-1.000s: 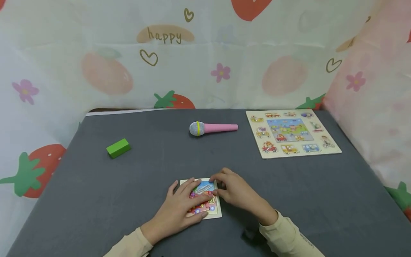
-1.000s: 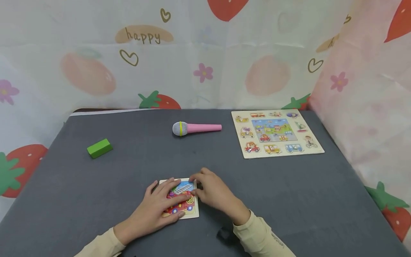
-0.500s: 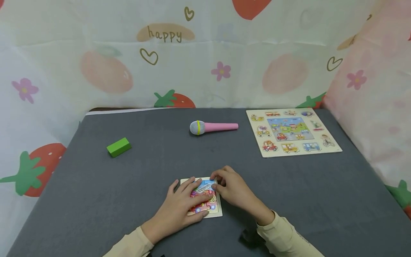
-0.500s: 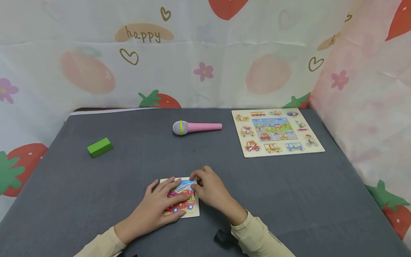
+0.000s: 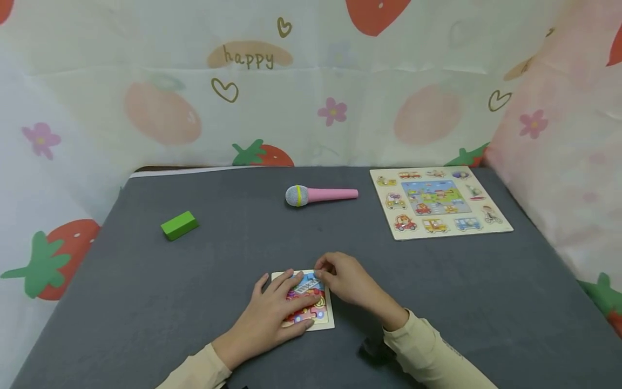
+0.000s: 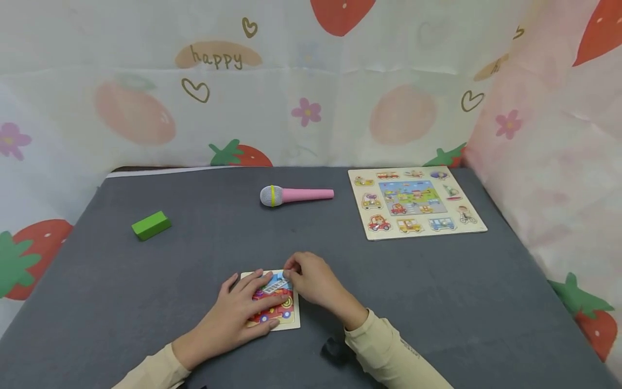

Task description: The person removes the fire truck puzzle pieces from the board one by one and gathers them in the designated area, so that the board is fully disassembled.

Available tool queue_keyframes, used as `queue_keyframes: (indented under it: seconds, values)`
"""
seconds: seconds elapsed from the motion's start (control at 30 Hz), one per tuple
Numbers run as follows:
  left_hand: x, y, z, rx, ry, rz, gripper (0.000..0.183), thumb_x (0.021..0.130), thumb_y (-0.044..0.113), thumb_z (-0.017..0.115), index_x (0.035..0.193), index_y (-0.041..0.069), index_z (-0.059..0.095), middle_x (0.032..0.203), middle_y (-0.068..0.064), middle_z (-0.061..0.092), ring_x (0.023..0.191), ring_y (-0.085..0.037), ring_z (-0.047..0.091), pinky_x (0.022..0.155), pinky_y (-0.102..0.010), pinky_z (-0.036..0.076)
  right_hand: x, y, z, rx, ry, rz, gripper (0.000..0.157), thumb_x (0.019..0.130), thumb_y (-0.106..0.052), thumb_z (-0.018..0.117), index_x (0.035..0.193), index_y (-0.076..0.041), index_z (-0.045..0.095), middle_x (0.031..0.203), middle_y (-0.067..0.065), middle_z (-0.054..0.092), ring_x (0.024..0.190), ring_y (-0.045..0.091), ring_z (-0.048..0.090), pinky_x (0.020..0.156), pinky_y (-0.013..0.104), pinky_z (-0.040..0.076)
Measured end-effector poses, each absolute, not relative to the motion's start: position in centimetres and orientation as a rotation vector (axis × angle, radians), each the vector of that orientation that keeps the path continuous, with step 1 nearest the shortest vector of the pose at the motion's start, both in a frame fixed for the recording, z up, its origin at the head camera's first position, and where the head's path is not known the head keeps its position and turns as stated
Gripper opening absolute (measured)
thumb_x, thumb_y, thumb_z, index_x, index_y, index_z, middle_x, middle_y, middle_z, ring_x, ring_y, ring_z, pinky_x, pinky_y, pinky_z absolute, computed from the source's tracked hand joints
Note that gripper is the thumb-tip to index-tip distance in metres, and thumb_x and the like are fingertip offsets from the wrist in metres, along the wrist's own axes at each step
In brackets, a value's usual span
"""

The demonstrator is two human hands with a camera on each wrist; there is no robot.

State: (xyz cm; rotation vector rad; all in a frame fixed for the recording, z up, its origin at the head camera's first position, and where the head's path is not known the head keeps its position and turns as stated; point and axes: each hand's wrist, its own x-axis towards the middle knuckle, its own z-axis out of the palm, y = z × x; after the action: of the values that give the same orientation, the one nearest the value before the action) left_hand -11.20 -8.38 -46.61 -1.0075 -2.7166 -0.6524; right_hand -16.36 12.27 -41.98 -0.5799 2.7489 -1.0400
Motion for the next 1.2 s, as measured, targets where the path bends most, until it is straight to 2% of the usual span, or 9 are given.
queue_keyframes:
  seconds: [0.27, 0.47, 0.97, 1.2]
  values:
    - [-11.4, -8.2, -46.8, -1.015, -2.670, -0.642, 0.041, 0.091, 0.052, 0.058, 0.131, 0.043, 0.056, 0.143, -0.005, 0.047, 0.137, -0.027, 0.038, 0.101, -0.066, 0.025, -17.0, 12.2, -41.5, -0.539, 2.694, -1.028, 0.010, 0.093, -0.010, 0.061, 0.085, -0.008, 0.067, 0.078, 0.000, 0.054, 0.068, 0.013, 0.048, 0.060, 0.026, 0.041]
    - [-11.2, -8.3, -47.0, -1.015, -2.694, -0.647, 0.041, 0.091, 0.051, 0.058, 0.131, 0.045, 0.055, 0.143, -0.004, 0.047, 0.137, -0.026, 0.037, 0.102, -0.065, 0.024, -17.3, 13.6, -40.7, -0.471, 2.628, -1.046, 0.011, 0.095, -0.014, 0.060, 0.087, -0.010, 0.066, 0.076, -0.001, 0.056, 0.067, 0.013, 0.049, 0.061, 0.028, 0.041]
    - [-11.3, -8.0, -46.9, -0.996, -2.712, -0.662, 0.042, 0.091, 0.052, 0.057, 0.132, 0.047, 0.054, 0.144, -0.002, 0.045, 0.139, -0.024, 0.035, 0.105, -0.062, 0.020, -18.1, 25.8, -39.5, -0.447, 2.592, -0.892, 0.010, 0.097, -0.014, 0.056, 0.093, -0.008, 0.064, 0.083, 0.001, 0.059, 0.074, 0.015, 0.048, 0.067, 0.031, 0.040]
    - [-11.2, -8.1, -46.7, -0.982, -2.708, -0.632, 0.042, 0.090, 0.053, 0.058, 0.131, 0.046, 0.055, 0.145, -0.003, 0.045, 0.138, -0.024, 0.036, 0.105, -0.062, 0.021, -18.0, 28.0, -39.9, -0.432, 2.595, -0.884, 0.012, 0.097, -0.018, 0.057, 0.096, -0.010, 0.065, 0.087, 0.000, 0.062, 0.076, 0.015, 0.050, 0.069, 0.032, 0.042]
